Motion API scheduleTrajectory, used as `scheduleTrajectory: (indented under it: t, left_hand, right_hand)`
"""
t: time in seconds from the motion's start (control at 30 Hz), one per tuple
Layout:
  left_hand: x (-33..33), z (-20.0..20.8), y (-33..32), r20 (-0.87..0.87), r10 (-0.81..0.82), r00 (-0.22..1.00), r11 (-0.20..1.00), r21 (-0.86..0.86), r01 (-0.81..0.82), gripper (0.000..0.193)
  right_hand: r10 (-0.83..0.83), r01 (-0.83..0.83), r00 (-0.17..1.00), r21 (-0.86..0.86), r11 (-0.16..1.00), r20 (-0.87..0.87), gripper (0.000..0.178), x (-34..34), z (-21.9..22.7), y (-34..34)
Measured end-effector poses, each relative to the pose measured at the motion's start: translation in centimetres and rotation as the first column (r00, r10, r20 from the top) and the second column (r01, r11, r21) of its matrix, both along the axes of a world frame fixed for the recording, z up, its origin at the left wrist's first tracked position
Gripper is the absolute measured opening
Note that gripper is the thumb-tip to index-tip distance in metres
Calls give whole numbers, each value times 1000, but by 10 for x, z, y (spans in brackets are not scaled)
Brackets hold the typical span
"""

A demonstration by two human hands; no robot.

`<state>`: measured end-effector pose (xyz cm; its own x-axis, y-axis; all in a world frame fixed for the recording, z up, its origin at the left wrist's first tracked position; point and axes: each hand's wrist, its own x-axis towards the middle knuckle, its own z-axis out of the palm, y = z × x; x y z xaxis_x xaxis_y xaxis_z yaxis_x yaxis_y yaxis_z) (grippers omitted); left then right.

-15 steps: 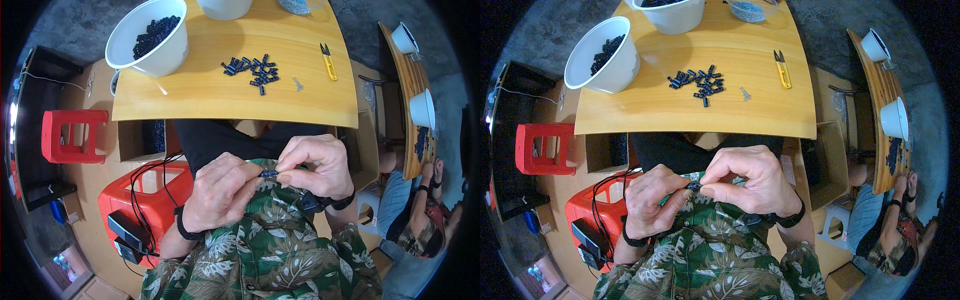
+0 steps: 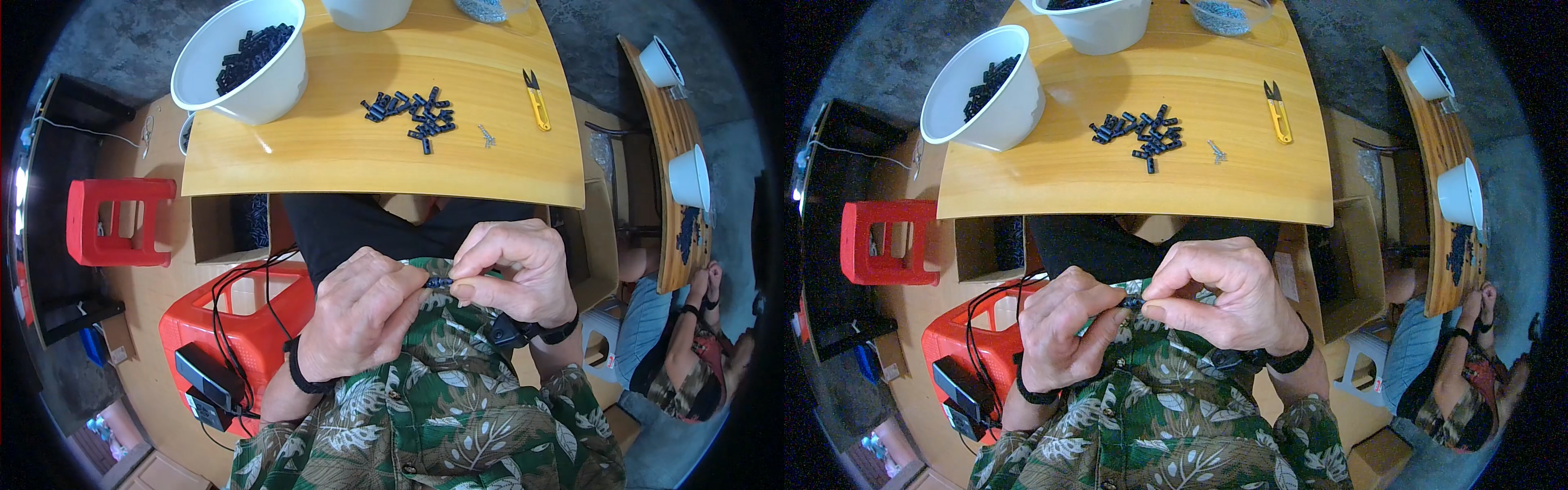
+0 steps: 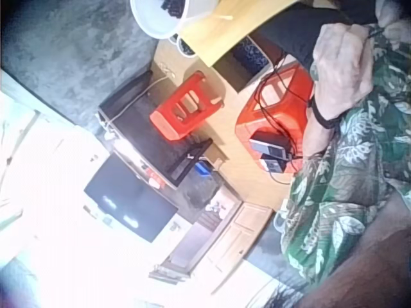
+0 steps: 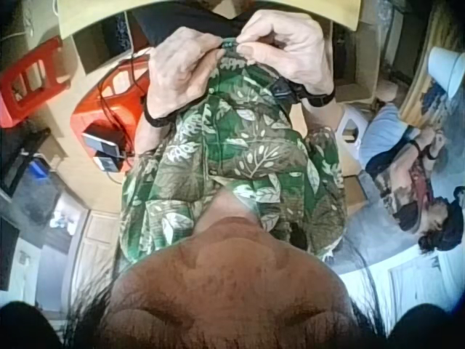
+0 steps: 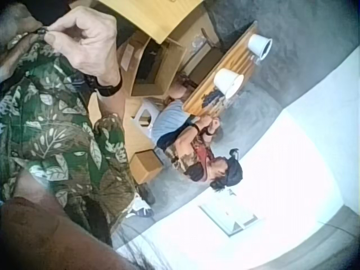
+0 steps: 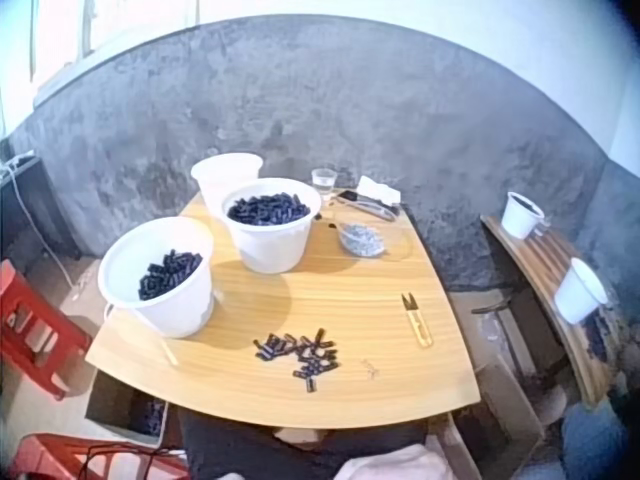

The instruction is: The person is manually inserting small metal or plastic pins into black plastic tubes and organizing them.

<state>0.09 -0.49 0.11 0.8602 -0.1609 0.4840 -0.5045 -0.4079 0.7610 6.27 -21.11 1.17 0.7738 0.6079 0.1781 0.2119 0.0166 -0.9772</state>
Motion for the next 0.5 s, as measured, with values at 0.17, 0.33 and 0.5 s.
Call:
scheduleTrajectory:
  t: [0.17,0.33,0.5]
  left_hand:
    - [2,1,1,54,15,998,996,88,-20,25]
    - [0,1,2,45,22,999,993,118,-27,25]
    - [-2,-3,1,47,17,999,988,155,-24,28]
  right_hand:
    - [-7,7,1000,-8,1000,13,10,-2,-1,3]
    - [10,-10,1000,-8,1000,-8,9,0,-6,3]
    - [50,-53,991,-18,998,-128,7,2,-10,2]
